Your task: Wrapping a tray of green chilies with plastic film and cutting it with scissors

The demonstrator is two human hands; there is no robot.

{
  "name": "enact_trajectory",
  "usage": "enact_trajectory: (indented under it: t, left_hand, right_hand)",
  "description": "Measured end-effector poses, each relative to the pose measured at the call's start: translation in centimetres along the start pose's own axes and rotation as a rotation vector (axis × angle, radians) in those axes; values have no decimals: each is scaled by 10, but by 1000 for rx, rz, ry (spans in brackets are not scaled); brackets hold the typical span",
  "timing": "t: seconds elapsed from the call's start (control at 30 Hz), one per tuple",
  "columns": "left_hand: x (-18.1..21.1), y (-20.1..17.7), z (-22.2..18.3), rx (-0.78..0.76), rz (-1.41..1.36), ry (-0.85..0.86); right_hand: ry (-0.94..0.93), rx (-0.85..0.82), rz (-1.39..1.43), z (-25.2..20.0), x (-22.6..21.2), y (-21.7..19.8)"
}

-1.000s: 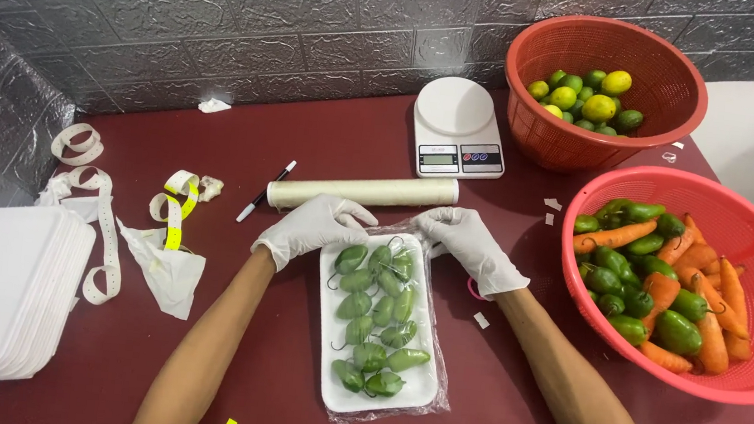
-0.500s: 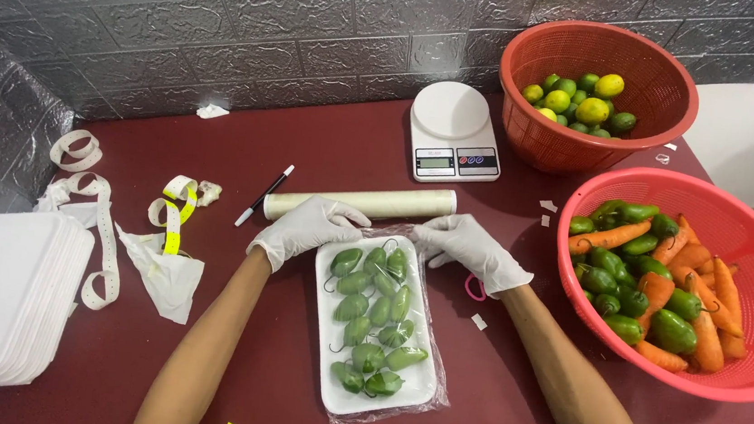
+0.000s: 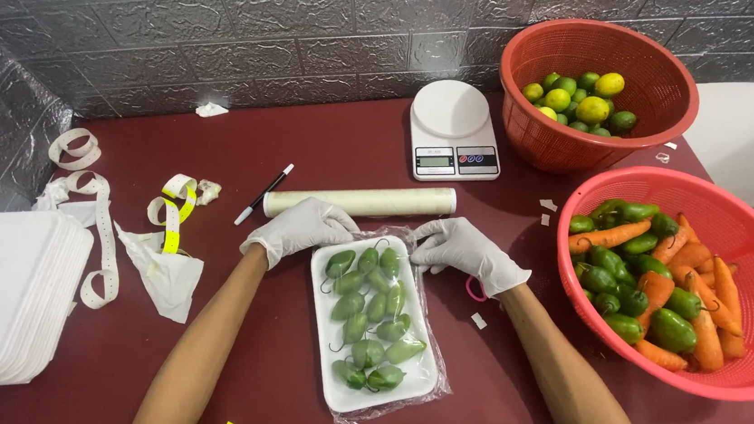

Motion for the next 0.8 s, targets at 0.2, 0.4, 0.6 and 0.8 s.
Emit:
enact_trajectory:
  t: [0.2, 0.4, 0.6, 0.8]
  left_hand:
    - [5, -12, -7, 38, 53, -21]
    - [14, 2, -9, 36, 153, 6]
    - [-47, 5, 48, 25, 52, 103]
    - [-23, -3, 14, 40, -2, 49]
  right_hand:
    - [-15, 119, 24, -19, -27, -2]
    - [-31, 125, 12, -10, -22, 12]
    - [-103, 272, 49, -2, -12, 13]
    - [-46, 320, 32, -14, -28, 10]
Point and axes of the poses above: each hand's wrist, its own z-axis towards the middle knuckle, its own y-axis out of the palm, x = y × z, the point moved 5 cm from there along z, towards the middle knuckle, and after that the axes turned 8 degrees about -x, right-handed, at the moved point
